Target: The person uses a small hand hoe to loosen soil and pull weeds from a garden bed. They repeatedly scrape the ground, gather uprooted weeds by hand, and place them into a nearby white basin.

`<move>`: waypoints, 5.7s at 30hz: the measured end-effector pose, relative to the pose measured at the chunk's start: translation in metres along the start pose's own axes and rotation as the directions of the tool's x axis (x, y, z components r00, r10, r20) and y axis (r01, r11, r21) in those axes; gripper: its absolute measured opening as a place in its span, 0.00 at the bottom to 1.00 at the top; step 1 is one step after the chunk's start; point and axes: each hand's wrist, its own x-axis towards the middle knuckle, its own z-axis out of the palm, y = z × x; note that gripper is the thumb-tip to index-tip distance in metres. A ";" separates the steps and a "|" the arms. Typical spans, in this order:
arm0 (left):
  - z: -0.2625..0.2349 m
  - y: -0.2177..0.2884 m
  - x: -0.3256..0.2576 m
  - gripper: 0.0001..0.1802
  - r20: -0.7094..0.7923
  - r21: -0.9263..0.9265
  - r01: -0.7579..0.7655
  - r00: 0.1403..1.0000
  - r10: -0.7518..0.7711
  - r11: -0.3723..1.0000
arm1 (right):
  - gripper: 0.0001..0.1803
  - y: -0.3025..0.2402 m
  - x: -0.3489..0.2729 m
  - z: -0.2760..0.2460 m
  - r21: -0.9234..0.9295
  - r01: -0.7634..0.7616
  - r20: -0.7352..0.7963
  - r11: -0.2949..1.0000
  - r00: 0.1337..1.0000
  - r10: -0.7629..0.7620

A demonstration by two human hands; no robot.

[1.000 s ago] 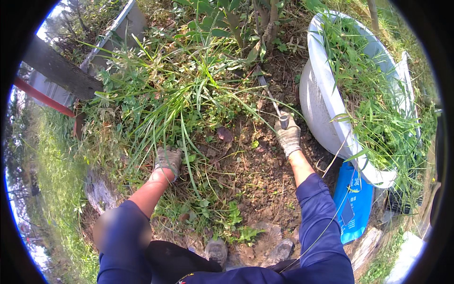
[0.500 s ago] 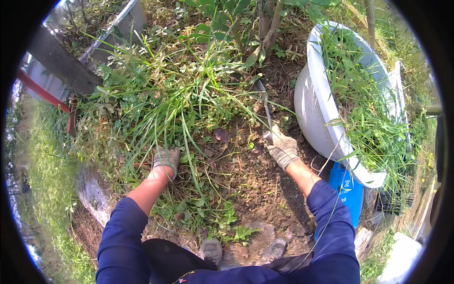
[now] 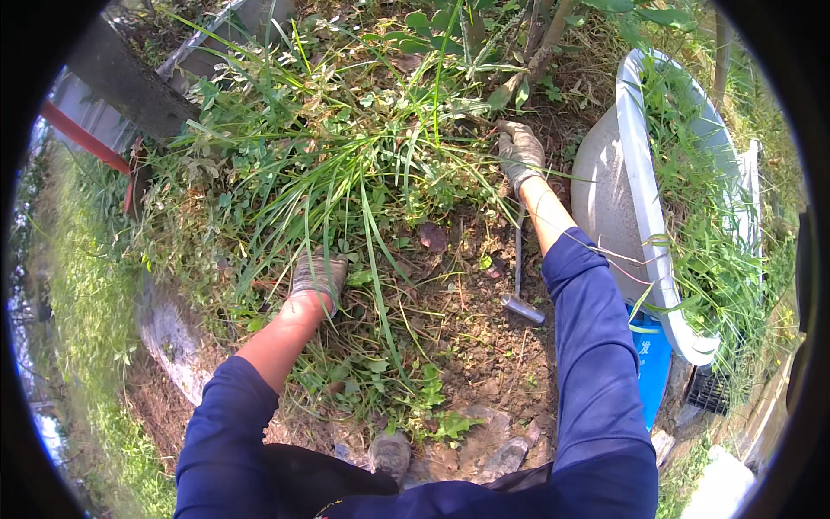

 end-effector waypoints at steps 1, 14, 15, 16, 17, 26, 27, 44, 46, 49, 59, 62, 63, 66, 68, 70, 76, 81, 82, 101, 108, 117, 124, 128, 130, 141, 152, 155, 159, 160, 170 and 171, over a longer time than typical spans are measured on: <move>0.002 -0.001 0.000 0.21 -0.020 -0.006 -0.011 1.000 0.010 1.000 | 0.15 0.001 0.007 0.010 -0.052 0.012 -0.001 0.999 1.000 -0.012; 0.020 -0.010 -0.005 0.21 -0.273 -0.026 -0.097 0.958 0.086 0.995 | 0.19 -0.003 0.054 0.070 -0.497 -0.251 0.241 0.831 0.880 0.410; 0.020 -0.010 -0.005 0.21 -0.264 -0.038 -0.095 0.961 0.082 0.995 | 0.19 -0.001 0.056 0.073 -0.464 -0.329 0.201 0.823 0.865 0.459; 0.020 -0.010 -0.006 0.21 -0.251 -0.036 -0.097 0.964 0.085 0.995 | 0.19 0.002 0.059 0.074 -0.414 -0.399 0.184 0.818 0.844 0.504; 0.019 -0.011 -0.006 0.21 -0.274 -0.028 -0.100 0.958 0.089 0.995 | 0.19 0.005 0.062 0.076 -0.480 -0.352 0.196 0.804 0.850 0.489; 0.010 -0.010 -0.002 0.45 -0.030 -0.052 -0.059 0.998 0.058 0.997 | 0.24 0.041 0.068 0.079 -0.527 0.002 0.413 0.850 0.874 0.254; 0.014 -0.011 -0.002 0.36 -0.096 -0.056 -0.076 0.993 0.070 0.996 | 0.20 0.040 0.068 0.078 -0.544 0.097 0.438 0.834 0.880 0.183; 0.051 -0.016 0.017 0.20 -0.218 -0.075 -0.063 0.975 0.045 0.995 | 0.12 -0.008 -0.092 -0.008 -0.444 0.386 0.292 0.808 0.915 -0.277; 0.052 -0.017 0.019 0.21 -0.230 -0.002 -0.072 0.971 0.070 0.997 | 0.12 -0.028 -0.094 -0.015 -0.414 0.369 0.329 0.832 0.913 -0.241; 0.056 -0.020 0.026 0.24 -0.190 -0.309 -0.050 0.982 -0.011 0.950 | 0.14 -0.042 -0.099 -0.021 -0.381 0.311 0.354 0.871 0.919 -0.173; 0.031 -0.014 0.005 0.20 -0.292 -0.066 -0.086 0.954 0.063 0.994 | 0.16 -0.023 -0.089 -0.124 -0.033 0.042 -0.054 0.999 0.998 -0.044; 0.023 -0.013 0.004 0.20 -0.198 -0.037 -0.063 0.979 0.054 0.997 | 0.13 -0.032 -0.093 -0.126 0.441 0.207 -0.436 0.873 0.900 0.006; 0.024 -0.013 0.004 0.20 -0.181 -0.042 -0.063 0.982 0.054 0.997 | 0.13 -0.033 -0.099 -0.120 0.541 0.257 -0.456 0.801 0.889 0.023; 0.029 -0.013 0.008 0.20 -0.243 0.028 -0.067 0.967 0.072 0.997 | 0.14 -0.022 -0.124 -0.084 -0.145 -0.250 0.331 0.957 0.899 0.285; 0.032 -0.013 0.011 0.19 -0.250 -0.143 -0.023 0.968 -0.013 0.990 | 0.14 -0.003 -0.136 -0.079 -0.201 -0.335 0.291 0.921 0.877 0.383; 0.034 -0.013 0.010 0.20 -0.210 -0.037 -0.023 0.978 0.015 0.999 | 0.13 0.016 -0.141 -0.084 0.087 -0.342 0.200 0.936 0.926 0.320; 0.029 -0.014 0.007 0.20 -0.205 0.007 -0.062 0.977 0.062 0.998 | 0.12 0.036 -0.136 -0.088 0.112 -0.506 0.526 0.855 0.760 0.381; 0.031 -0.019 0.011 0.19 -0.294 -0.080 -0.075 0.955 0.048 0.994 | 0.11 0.047 -0.149 -0.084 0.425 -0.682 0.378 0.595 0.731 0.569; 0.031 -0.020 0.012 0.19 -0.302 -0.024 -0.094 0.950 0.083 0.995 | 0.10 0.052 -0.154 -0.090 0.407 -0.669 0.417 0.622 0.742 0.525; 0.040 -0.016 0.007 0.24 -0.346 -0.452 0.025 0.916 -0.201 0.891 | 0.24 0.169 -0.276 -0.134 -0.602 0.144 0.641 0.785 0.674 0.367; 0.034 0.003 -0.028 0.34 -0.243 0.003 0.053 0.969 -0.051 0.999 | 0.20 0.160 -0.270 -0.138 -0.571 0.206 0.752 0.795 0.519 0.405; 0.070 -0.009 -0.012 0.33 -0.515 0.017 0.021 0.857 -0.009 1.000 | 0.23 0.191 -0.270 -0.131 -0.439 0.173 0.790 0.881 0.542 0.287; 0.048 -0.005 -0.027 0.26 -0.455 -0.010 -0.034 0.890 0.026 0.999 | 0.20 0.178 -0.269 -0.154 -0.523 -0.018 0.636 0.852 0.658 0.404; 0.033 0.011 -0.055 0.37 -0.174 -0.039 -0.206 0.965 0.197 0.978 | 0.18 0.138 -0.258 -0.159 -0.157 -0.283 0.570 0.946 0.756 0.321; 0.031 0.028 -0.074 0.36 -0.200 -0.022 -0.379 0.909 0.367 0.925 | 0.12 0.110 -0.258 -0.148 0.057 -0.417 0.622 0.907 0.725 0.294; 0.021 0.121 -0.135 0.38 -0.499 0.079 -0.630 0.645 0.578 0.772 | 0.12 0.008 -0.339 0.002 0.341 0.068 0.835 0.937 0.435 -0.336; 0.065 0.100 -0.080 0.38 -0.429 -0.400 -0.759 0.650 0.627 0.513 | 0.15 0.001 -0.354 -0.001 0.210 -0.157 0.878 0.965 0.465 -0.115; 0.072 0.099 -0.087 0.39 -0.478 -0.523 -0.757 0.641 0.601 0.391 | 0.13 -0.021 -0.353 -0.013 0.200 -0.239 0.878 0.950 0.474 -0.066; 0.065 0.086 -0.101 0.30 -0.056 -0.915 -0.190 0.933 0.355 0.356 | 0.14 -0.048 -0.337 -0.029 0.306 -0.279 0.878 0.910 0.452 -0.157; 0.061 0.077 -0.102 0.32 -0.306 -0.585 -0.470 0.883 0.357 0.661 | 0.17 -0.045 -0.326 -0.039 0.315 -0.201 0.874 0.928 0.443 -0.201; 0.102 -0.096 -0.075 0.38 -0.715 -0.433 -0.045 0.625 -0.313 0.900 | 0.24 0.068 -0.271 -0.102 -0.479 -0.079 0.445 0.874 0.837 0.319; 0.106 -0.099 -0.069 0.38 -0.687 -0.430 -0.013 0.654 -0.317 0.903 | 0.25 0.077 -0.276 -0.103 -0.605 -0.077 0.441 0.793 0.797 0.414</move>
